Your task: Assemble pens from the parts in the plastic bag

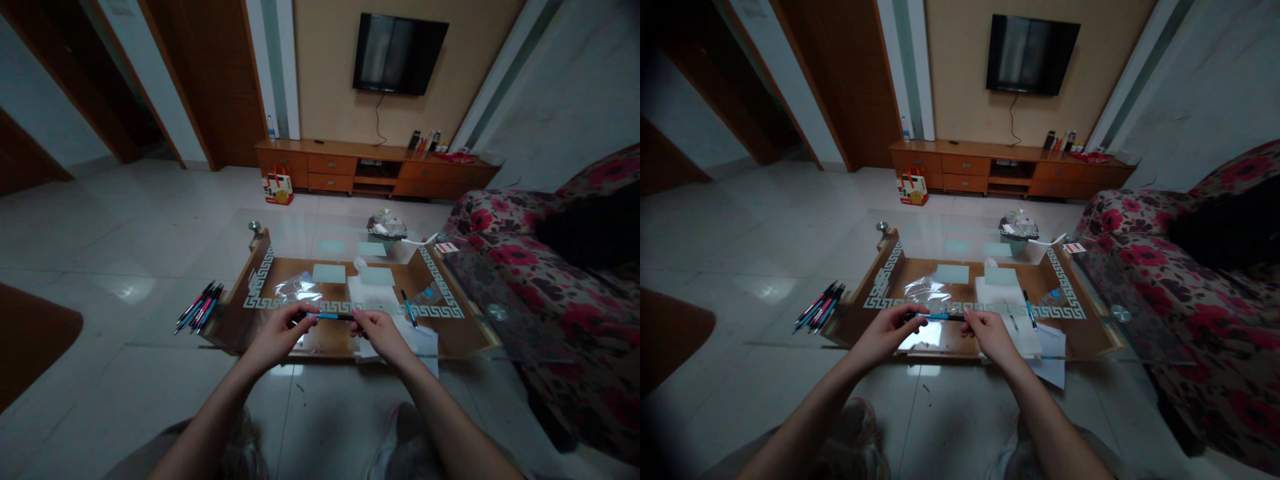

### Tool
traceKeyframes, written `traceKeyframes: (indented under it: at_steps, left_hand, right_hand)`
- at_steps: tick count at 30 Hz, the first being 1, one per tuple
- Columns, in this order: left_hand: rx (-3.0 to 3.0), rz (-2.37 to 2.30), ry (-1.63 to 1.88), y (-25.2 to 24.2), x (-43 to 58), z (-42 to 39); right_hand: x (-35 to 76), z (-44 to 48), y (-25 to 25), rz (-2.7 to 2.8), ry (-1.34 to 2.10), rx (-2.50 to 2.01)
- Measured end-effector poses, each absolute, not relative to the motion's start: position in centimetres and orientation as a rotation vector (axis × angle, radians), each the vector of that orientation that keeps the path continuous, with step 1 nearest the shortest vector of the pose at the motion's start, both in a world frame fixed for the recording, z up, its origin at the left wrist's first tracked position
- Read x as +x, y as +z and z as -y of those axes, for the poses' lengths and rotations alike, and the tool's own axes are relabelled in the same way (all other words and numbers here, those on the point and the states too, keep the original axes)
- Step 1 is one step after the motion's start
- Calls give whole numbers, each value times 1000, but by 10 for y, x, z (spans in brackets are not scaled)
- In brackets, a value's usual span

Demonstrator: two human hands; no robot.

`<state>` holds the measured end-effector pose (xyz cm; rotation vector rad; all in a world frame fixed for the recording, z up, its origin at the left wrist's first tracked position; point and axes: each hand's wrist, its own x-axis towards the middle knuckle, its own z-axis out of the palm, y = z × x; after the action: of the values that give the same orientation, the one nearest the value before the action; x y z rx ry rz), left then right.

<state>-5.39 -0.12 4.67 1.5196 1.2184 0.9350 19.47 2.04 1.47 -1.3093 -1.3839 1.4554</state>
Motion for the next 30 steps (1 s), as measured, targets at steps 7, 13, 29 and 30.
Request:
traceKeyframes:
  at_steps: [7, 13, 29, 30]
  left_hand:
    - [1496, -1220, 921, 47, -55, 2]
    - [1480, -1229, 905, 45, -56, 2]
    - [1446, -1245, 888, 49, -54, 2]
    - [1447, -1247, 887, 49, -54, 2]
  right_hand:
    - [195, -19, 19, 1402, 1434, -1320]
    - [196, -20, 15, 1435, 1416, -1296]
    - [197, -21, 16, 1472, 1387, -1315]
    - [197, -21, 16, 1476, 1387, -1315]
